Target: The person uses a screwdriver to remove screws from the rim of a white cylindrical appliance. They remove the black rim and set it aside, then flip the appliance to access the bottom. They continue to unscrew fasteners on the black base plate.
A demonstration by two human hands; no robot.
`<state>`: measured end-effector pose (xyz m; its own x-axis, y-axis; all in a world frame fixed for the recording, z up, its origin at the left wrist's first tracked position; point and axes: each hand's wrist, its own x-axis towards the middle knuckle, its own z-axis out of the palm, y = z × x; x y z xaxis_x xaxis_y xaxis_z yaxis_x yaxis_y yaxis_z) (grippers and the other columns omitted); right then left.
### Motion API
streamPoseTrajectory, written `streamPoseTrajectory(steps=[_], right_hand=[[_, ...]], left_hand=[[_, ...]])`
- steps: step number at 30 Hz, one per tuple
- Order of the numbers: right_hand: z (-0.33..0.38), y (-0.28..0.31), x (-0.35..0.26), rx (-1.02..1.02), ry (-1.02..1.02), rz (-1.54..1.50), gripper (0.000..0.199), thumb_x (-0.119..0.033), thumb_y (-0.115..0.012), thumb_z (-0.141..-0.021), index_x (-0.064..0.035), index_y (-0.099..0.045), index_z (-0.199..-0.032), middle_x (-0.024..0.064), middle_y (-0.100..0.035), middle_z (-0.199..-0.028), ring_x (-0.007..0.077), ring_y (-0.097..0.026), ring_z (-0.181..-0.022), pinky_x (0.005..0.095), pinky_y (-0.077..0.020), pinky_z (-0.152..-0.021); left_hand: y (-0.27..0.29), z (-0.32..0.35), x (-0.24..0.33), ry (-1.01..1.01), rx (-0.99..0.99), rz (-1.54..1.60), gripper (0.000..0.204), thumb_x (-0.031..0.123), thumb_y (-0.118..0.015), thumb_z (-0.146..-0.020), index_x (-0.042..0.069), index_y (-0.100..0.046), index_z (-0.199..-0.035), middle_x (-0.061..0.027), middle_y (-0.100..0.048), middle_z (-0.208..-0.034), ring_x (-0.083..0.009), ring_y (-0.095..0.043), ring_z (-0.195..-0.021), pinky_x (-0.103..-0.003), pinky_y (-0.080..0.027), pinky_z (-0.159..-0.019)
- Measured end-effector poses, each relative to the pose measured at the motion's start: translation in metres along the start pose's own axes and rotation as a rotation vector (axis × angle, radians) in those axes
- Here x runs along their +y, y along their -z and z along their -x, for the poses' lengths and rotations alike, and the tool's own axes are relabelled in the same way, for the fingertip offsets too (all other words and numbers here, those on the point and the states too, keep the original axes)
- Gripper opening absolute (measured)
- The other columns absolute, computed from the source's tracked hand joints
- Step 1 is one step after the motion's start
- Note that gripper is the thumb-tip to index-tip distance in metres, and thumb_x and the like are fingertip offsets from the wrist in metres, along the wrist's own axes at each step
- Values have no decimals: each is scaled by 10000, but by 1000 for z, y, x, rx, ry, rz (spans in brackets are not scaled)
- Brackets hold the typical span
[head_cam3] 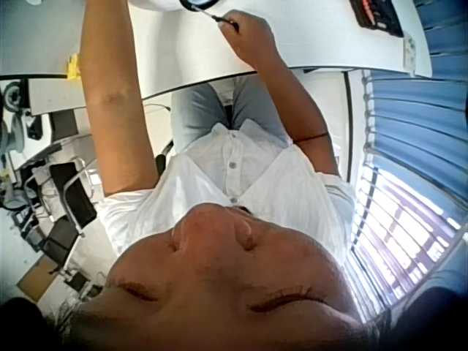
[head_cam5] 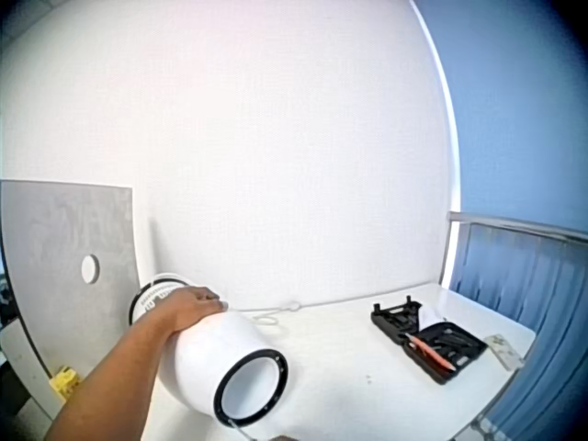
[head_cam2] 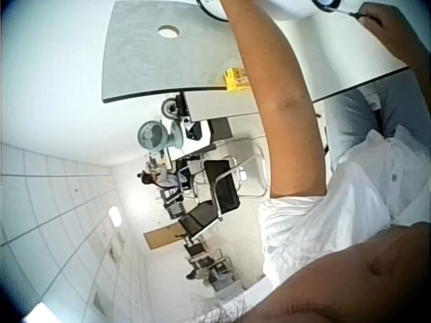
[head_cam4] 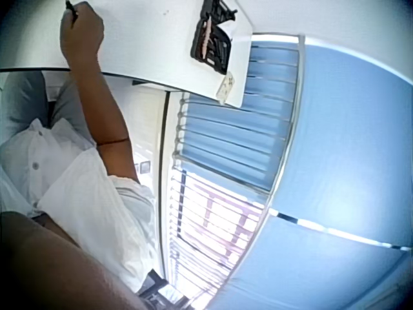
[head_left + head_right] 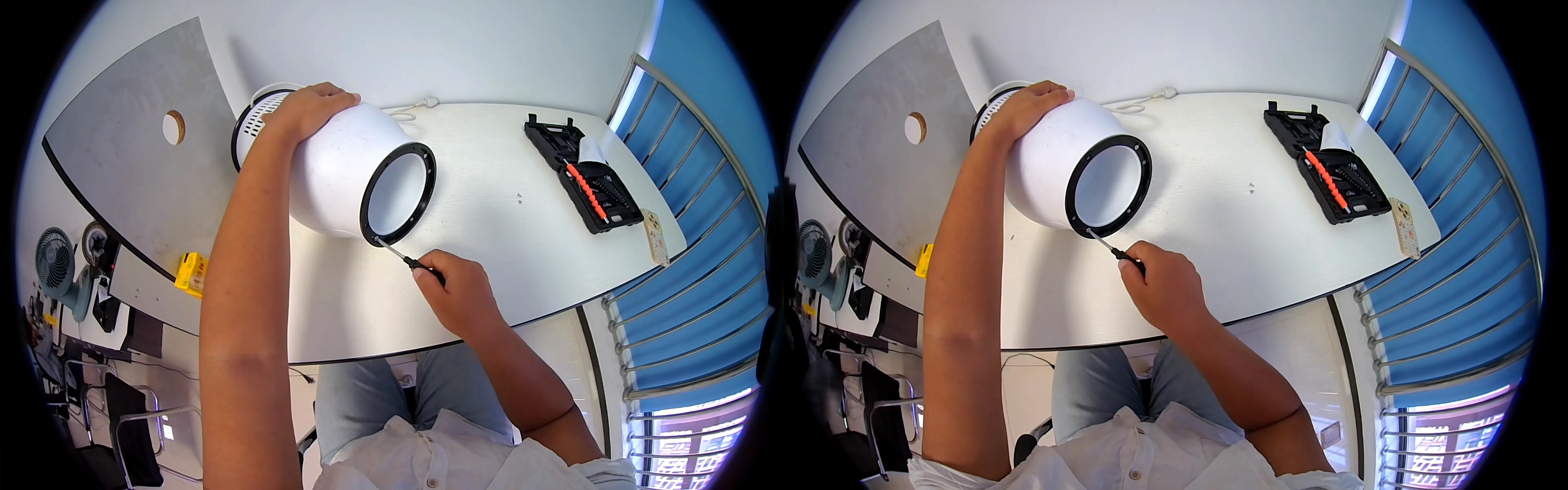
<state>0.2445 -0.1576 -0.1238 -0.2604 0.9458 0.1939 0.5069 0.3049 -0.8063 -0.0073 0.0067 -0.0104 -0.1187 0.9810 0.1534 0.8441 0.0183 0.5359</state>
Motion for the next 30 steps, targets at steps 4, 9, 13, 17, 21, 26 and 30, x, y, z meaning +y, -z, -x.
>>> streamPoseTrajectory(steps=[4, 9, 13, 17, 21, 26, 30], right_hand=[[-2, 1, 1, -56, -66, -103, 193, -201, -572, -870, -16, -622, -847, 112, -599, -634, 241, -569, -560, 360, -444, -575], [-7, 0, 15, -198, -160, -475, 206, -196, -540, -893, 1, -596, -875, 54, -518, -598, 134, -427, -476, 296, -355, -475], [-12, 7, 22, -512, -558, -1121, 238, -231, -459, -944, -14, -556, -920, -12, -412, -583, 68, -285, -444, 223, -221, -410], [-13, -1, 25, -600, -663, -1258, 240, -241, -441, -955, -37, -532, -868, -1, -432, -595, 76, -306, -442, 219, -249, -403], [-12, 2, 19, -604, -644, -1203, 230, -232, -442, -954, -56, -507, -820, 4, -437, -602, 77, -315, -442, 219, -258, -403], [-15, 3, 15, -592, -567, -1005, 217, -226, -460, -941, -60, -514, -813, 2, -430, -584, 76, -307, -444, 229, -267, -409], [-15, -2, 11, -443, -432, -610, 197, -212, -509, -917, -59, -512, -793, 3, -444, -558, 94, -339, -423, 254, -276, -397]], left_hand=[[1, 2, 0, 5, 7, -4, 648, 614, -546, -729, 193, -630, -1214, -90, -613, -1247, -345, -480, -1240, -677, -79, -1039], [2, 5, 1, 2, 11, 8, 648, 614, -549, -726, 196, -630, -1214, -81, -616, -1245, -334, -482, -1241, -679, -83, -1040], [3, 8, 1, 4, 15, 0, 646, 617, -548, -729, 198, -630, -1213, -76, -616, -1246, -326, -484, -1242, -680, -93, -1039], [3, 5, -3, -10, 27, -22, 654, 625, -546, -729, 195, -628, -1215, -74, -618, -1244, -326, -489, -1238, -690, -99, -1035], [1, 8, -1, -43, 59, -15, 635, 577, -561, -756, 142, -622, -1214, -127, -639, -1165, -292, -575, -1080, -475, -324, -951], [3, 11, -2, -41, 76, -34, 621, 558, -555, -770, 121, -620, -1207, -149, -647, -1129, -279, -613, -1008, -369, -428, -922], [2, 11, 2, -33, 74, -54, 610, 557, -552, -773, 129, -619, -1203, -146, -645, -1135, -280, -612, -1004, -374, -422, -929]])
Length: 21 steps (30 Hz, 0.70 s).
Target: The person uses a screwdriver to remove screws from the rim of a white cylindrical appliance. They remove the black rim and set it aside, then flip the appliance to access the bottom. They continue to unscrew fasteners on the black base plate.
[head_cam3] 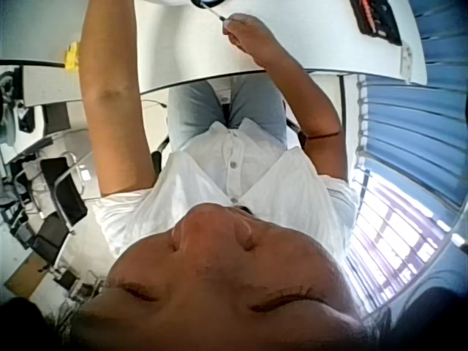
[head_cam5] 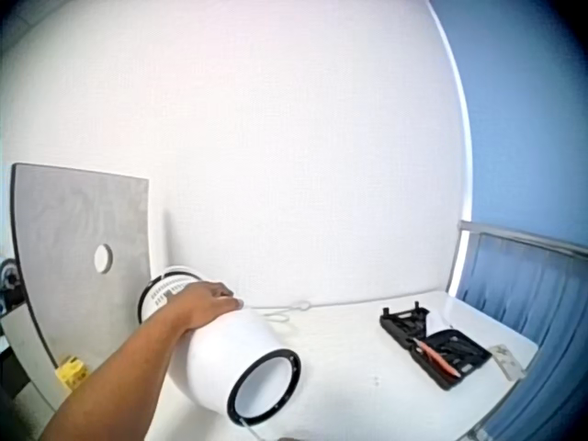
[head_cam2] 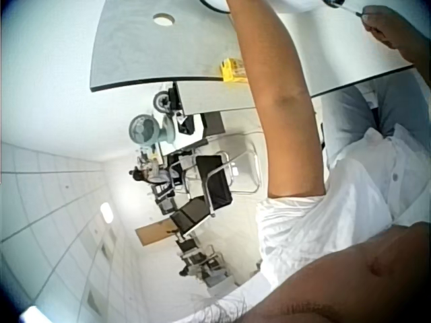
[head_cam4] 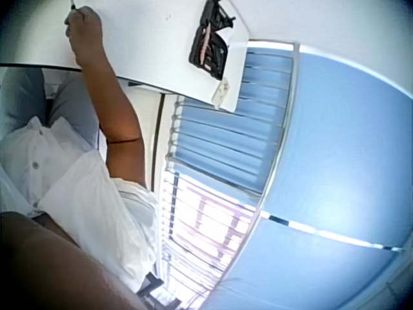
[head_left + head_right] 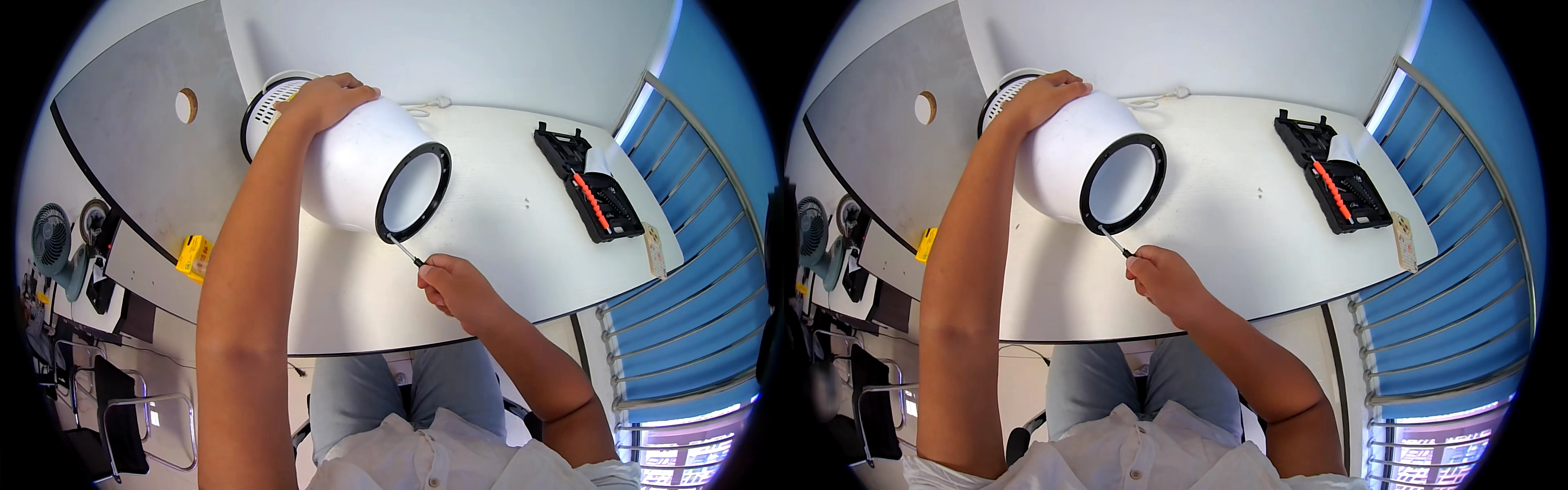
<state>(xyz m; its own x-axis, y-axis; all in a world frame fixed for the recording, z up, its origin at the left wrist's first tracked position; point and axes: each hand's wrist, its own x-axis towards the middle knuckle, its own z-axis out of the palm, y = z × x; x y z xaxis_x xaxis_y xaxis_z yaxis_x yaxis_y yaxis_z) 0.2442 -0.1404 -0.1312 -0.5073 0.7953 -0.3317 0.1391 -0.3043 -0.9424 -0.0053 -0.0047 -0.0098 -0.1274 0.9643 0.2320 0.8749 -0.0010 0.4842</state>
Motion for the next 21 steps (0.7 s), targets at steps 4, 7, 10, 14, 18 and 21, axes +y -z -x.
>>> streamPoseTrajectory(steps=[4, 7, 10, 14, 18, 21], right_hand=[[-2, -12, 18, 490, 680, 1147, 194, -201, -583, -877, -86, -495, -748, 19, -488, -557, 137, -457, -450, 274, -352, -411], [0, -15, 19, 627, 840, 1514, 212, -200, -626, -845, -106, -479, -726, 28, -511, -573, 161, -537, -506, 292, -412, -441], [-2, -7, 15, 641, 915, 1528, 219, -194, -645, -830, -104, -477, -724, 34, -518, -593, 160, -555, -534, 305, -429, -453], [-4, 0, 5, 341, 566, 791, 159, -158, -607, -851, -61, -515, -764, 57, -547, -635, 146, -515, -526, 296, -392, -439], [-6, 13, -6, -98, 13, -205, 146, -152, -484, -905, -24, -531, -854, 61, -543, -642, 119, -443, -481, 272, -330, -421], [-10, 20, 2, -231, -52, -400, 157, -156, -446, -913, -19, -521, -891, 65, -522, -618, 109, -399, -442, 265, -302, -414]], left_hand=[[0, -2, -4, -18, 35, -42, 601, 556, -550, -776, 130, -621, -1194, -146, -642, -1140, -277, -611, -999, -375, -420, -931], [0, -4, -6, -15, 2, -6, 604, 553, -555, -776, 126, -618, -1197, -147, -640, -1145, -274, -610, -1008, -372, -425, -927], [0, -6, -3, -10, -21, 22, 613, 549, -563, -773, 118, -614, -1205, -148, -640, -1147, -270, -609, -1017, -369, -431, -921], [2, -7, -3, 12, -32, 32, 621, 545, -571, -771, 109, -609, -1212, -149, -638, -1151, -270, -609, -1027, -367, -437, -917], [3, -8, -3, 25, -62, 32, 646, 597, -546, -745, 176, -611, -1230, -92, -609, -1239, -308, -514, -1185, -609, -183, -989], [2, -9, -4, 33, -73, 24, 656, 625, -535, -732, 210, -616, -1233, -63, -594, -1281, -326, -468, -1261, -731, -60, -1022]])
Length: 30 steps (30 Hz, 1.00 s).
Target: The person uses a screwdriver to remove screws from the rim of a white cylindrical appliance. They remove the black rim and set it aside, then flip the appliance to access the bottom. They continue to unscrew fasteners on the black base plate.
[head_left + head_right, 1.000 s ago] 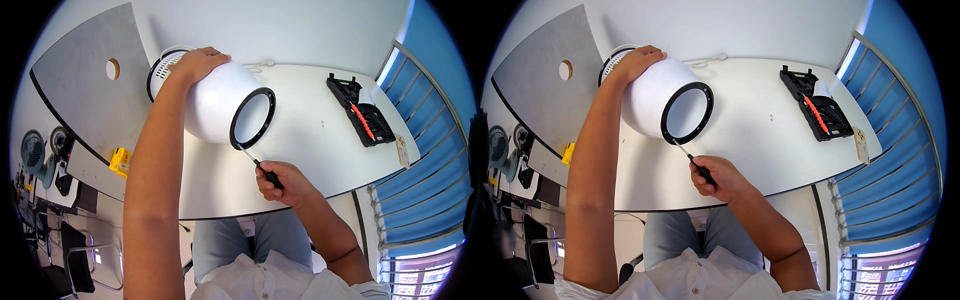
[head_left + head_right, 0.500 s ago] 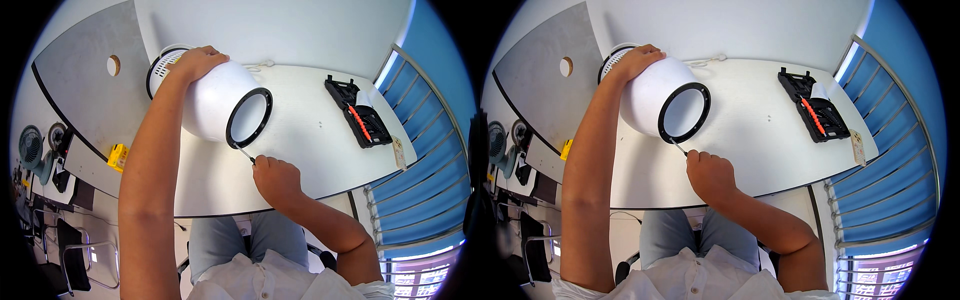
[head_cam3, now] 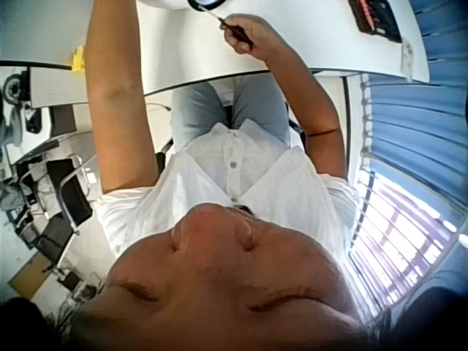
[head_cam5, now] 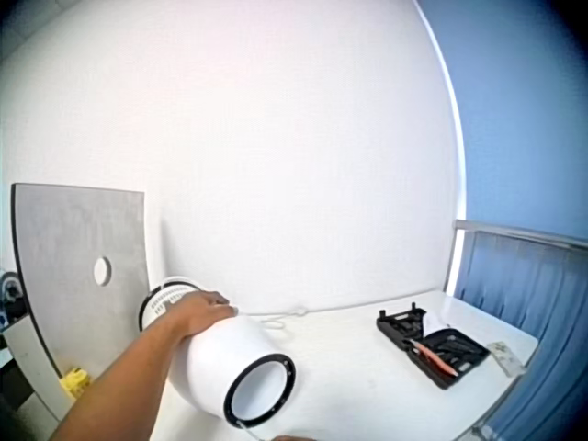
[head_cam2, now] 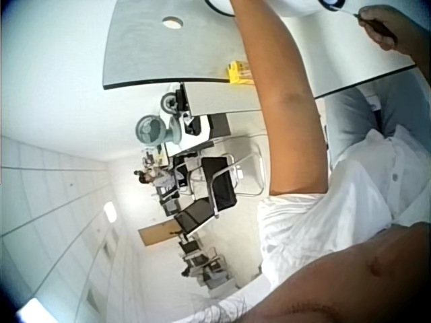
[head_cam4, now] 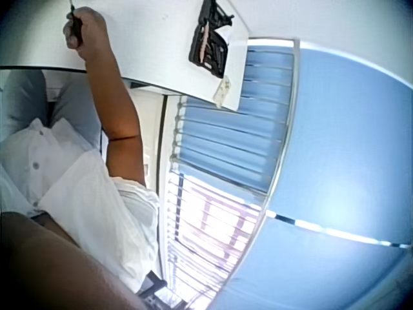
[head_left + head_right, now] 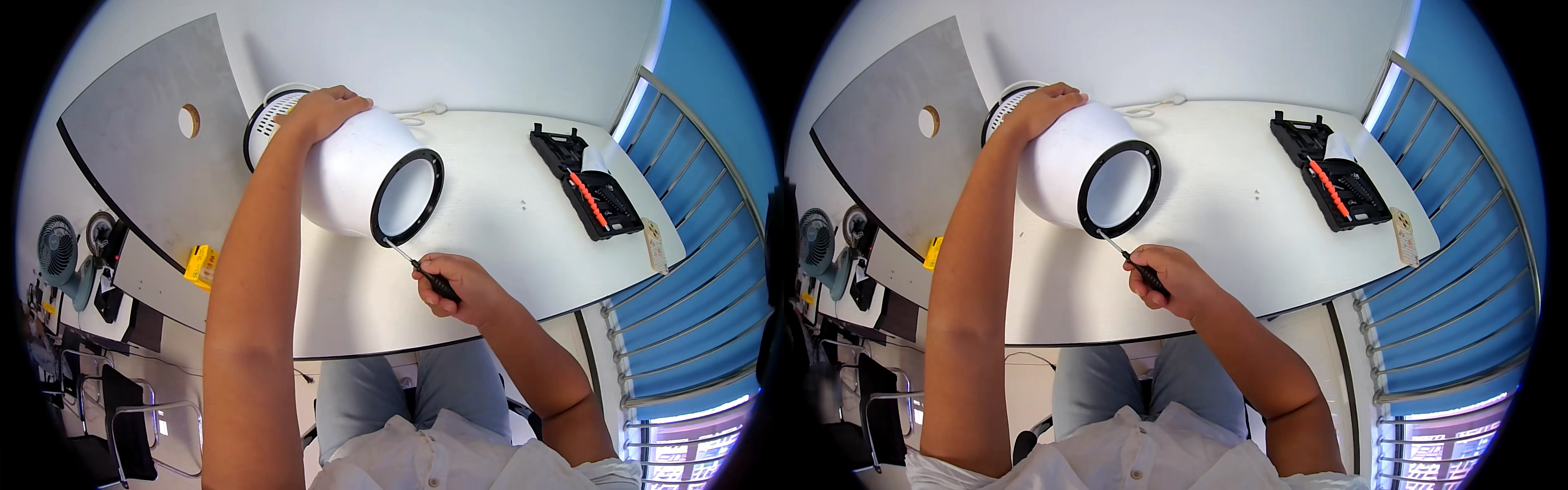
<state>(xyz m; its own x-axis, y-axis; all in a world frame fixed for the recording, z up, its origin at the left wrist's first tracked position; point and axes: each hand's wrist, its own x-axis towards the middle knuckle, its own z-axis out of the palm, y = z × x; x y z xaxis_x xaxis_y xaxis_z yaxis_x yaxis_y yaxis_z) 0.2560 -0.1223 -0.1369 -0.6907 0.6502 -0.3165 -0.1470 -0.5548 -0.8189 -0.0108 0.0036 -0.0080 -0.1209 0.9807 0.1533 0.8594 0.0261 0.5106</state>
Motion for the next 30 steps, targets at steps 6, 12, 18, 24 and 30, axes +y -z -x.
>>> streamPoseTrajectory(steps=[6, 12, 18, 24, 30], right_hand=[[-5, -16, 7, 358, 349, 807, 108, -135, -515, -881, -35, -497, -845, 58, -561, -618, 142, -427, -408, 291, -334, -407], [1, -33, 29, 675, 941, 1998, 165, -105, -624, -787, -85, -460, -777, 37, -498, -559, 164, -489, -431, 298, -376, -382], [3, -37, 19, 585, 747, 1323, 161, -104, -633, -797, -58, -479, -803, 50, -519, -585, 159, -515, -505, 309, -404, -470], [3, -14, -7, 258, 100, 330, 187, -199, -567, -866, -16, -559, -825, 42, -515, -620, 101, -422, -515, 263, -344, -469], [1, -7, -15, 160, -44, 272, 212, -215, -491, -875, -32, -561, -791, 41, -517, -627, 97, -413, -503, 240, -319, -442]], left_hand=[[-2, -1, -4, -7, 16, -12, 653, 622, -538, -730, 209, -618, -1229, -65, -590, -1286, -327, -468, -1261, -737, -66, -1014], [-2, 0, -2, 0, 15, -13, 652, 620, -539, -730, 204, -619, -1225, -69, -588, -1288, -329, -462, -1266, -745, -65, -1006], [1, 1, 0, 6, 1, -5, 650, 615, -548, -734, 197, -617, -1227, -70, -583, -1296, -344, -449, -1275, -740, -56, -1010], [1, 3, -2, 6, 12, 13, 658, 623, -557, -731, 195, -620, -1227, -72, -576, -1304, -337, -434, -1290, -737, -44, -1014], [0, 8, 2, -29, 63, 30, 615, 542, -580, -776, 116, -617, -1218, -160, -641, -1149, -273, -603, -1039, -366, -421, -935]])
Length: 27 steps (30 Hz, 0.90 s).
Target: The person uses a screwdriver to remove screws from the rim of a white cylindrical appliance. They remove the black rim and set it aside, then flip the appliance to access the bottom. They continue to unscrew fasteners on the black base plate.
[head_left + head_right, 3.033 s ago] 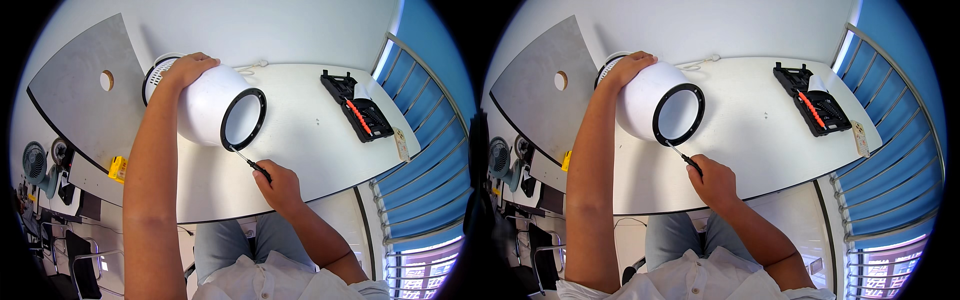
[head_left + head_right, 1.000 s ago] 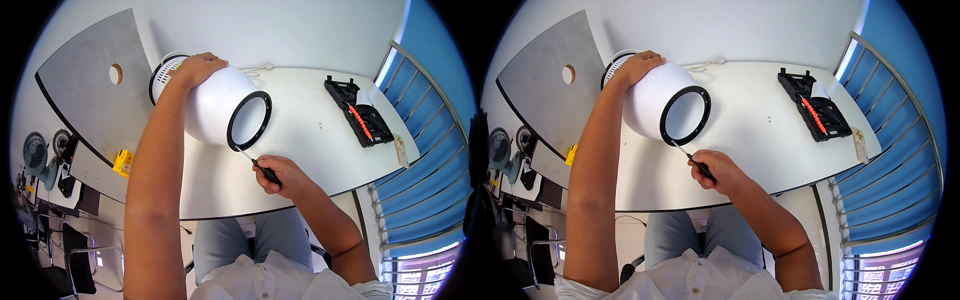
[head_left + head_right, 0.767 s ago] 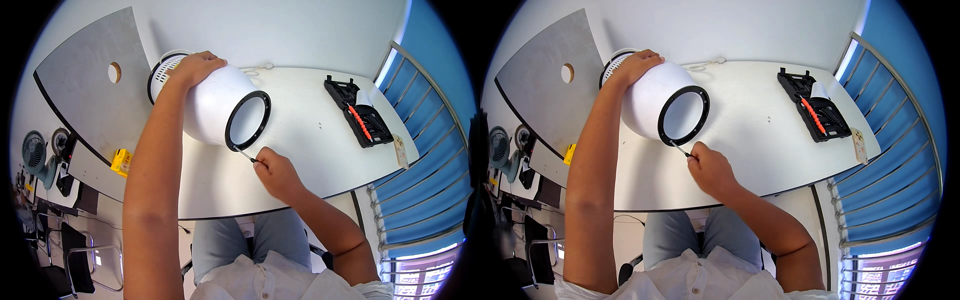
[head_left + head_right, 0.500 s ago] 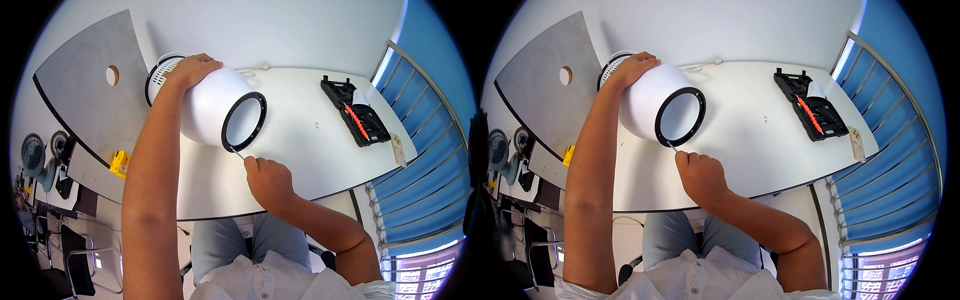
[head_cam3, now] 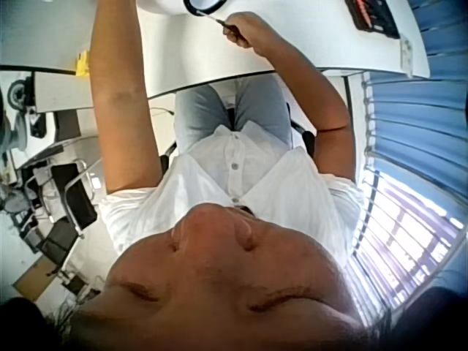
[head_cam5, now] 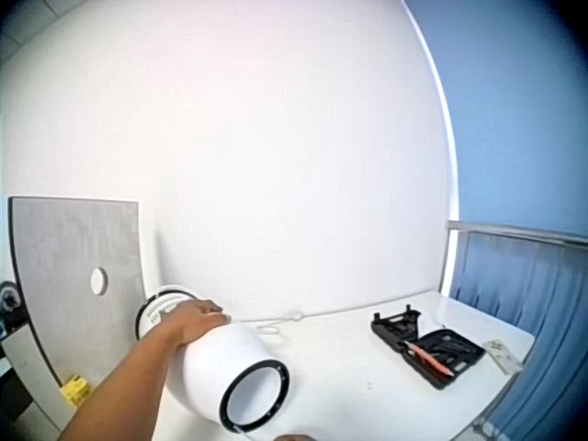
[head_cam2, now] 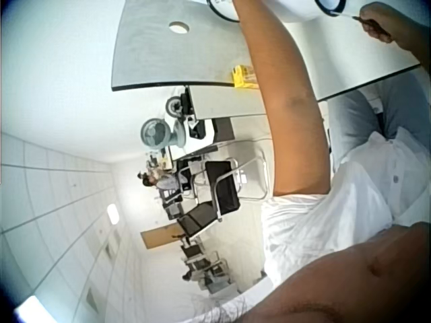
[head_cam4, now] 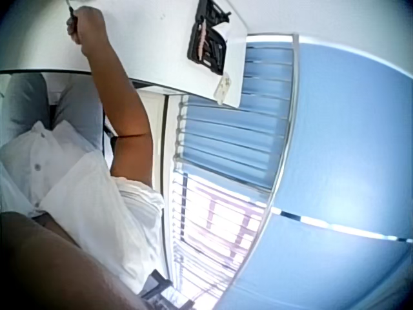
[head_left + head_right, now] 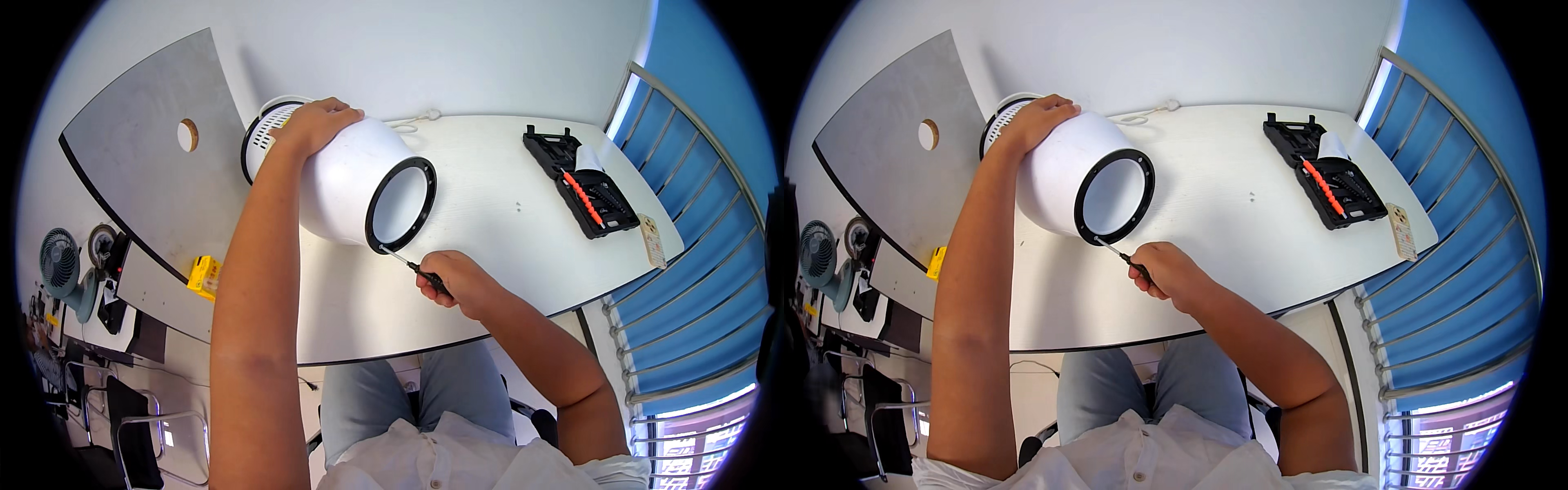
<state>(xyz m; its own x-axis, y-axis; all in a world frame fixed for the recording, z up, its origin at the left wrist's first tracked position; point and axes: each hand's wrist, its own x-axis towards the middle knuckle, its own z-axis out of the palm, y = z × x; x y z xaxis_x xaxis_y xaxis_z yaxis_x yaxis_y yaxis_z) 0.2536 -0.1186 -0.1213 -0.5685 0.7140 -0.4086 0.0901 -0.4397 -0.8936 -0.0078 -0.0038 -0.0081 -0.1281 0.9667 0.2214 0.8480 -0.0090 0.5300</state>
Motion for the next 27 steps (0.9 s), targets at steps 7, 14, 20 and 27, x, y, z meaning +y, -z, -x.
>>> streamPoseTrajectory(steps=[7, 14, 20, 27], right_hand=[[19, -10, -3, -56, -41, -125, 219, -223, -438, -950, -40, -554, -922, 42, -515, -620, 98, -412, -471, 244, -294, -411], [16, -5, 8, -144, -36, -232, 253, -225, -414, -978, -5, -537, -1006, 21, -461, -576, 79, -294, -417, 227, -243, -389], [11, -2, 13, -174, -24, -230, 266, -192, -412, -944, 23, -560, -998, 15, -459, -573, 81, -305, -430, 235, -253, -397], [21, -7, 11, -163, 28, -205, 317, -204, -391, -945, 24, -582, -1054, 10, -459, -571, 79, -330, -445, 229, -266, -417]], left_hand=[[0, 0, -1, -11, -4, 6, 618, 543, -579, -776, 113, -618, -1218, -158, -643, -1144, -274, -605, -1035, -368, -421, -934], [-2, -2, -3, -31, 11, -5, 625, 544, -578, -771, 110, -618, -1220, -160, -630, -1177, -284, -588, -1075, -374, -404, -960], [0, 1, -2, 2, -4, 6, 649, 564, -570, -765, 116, -610, -1233, -155, -605, -1231, -291, -565, -1121, -396, -361, -1001], [1, 6, 5, 9, 17, -52, 652, 567, -571, -763, 120, -609, -1235, -152, -602, -1240, -293, -549, -1151, -413, -328, -1027]])
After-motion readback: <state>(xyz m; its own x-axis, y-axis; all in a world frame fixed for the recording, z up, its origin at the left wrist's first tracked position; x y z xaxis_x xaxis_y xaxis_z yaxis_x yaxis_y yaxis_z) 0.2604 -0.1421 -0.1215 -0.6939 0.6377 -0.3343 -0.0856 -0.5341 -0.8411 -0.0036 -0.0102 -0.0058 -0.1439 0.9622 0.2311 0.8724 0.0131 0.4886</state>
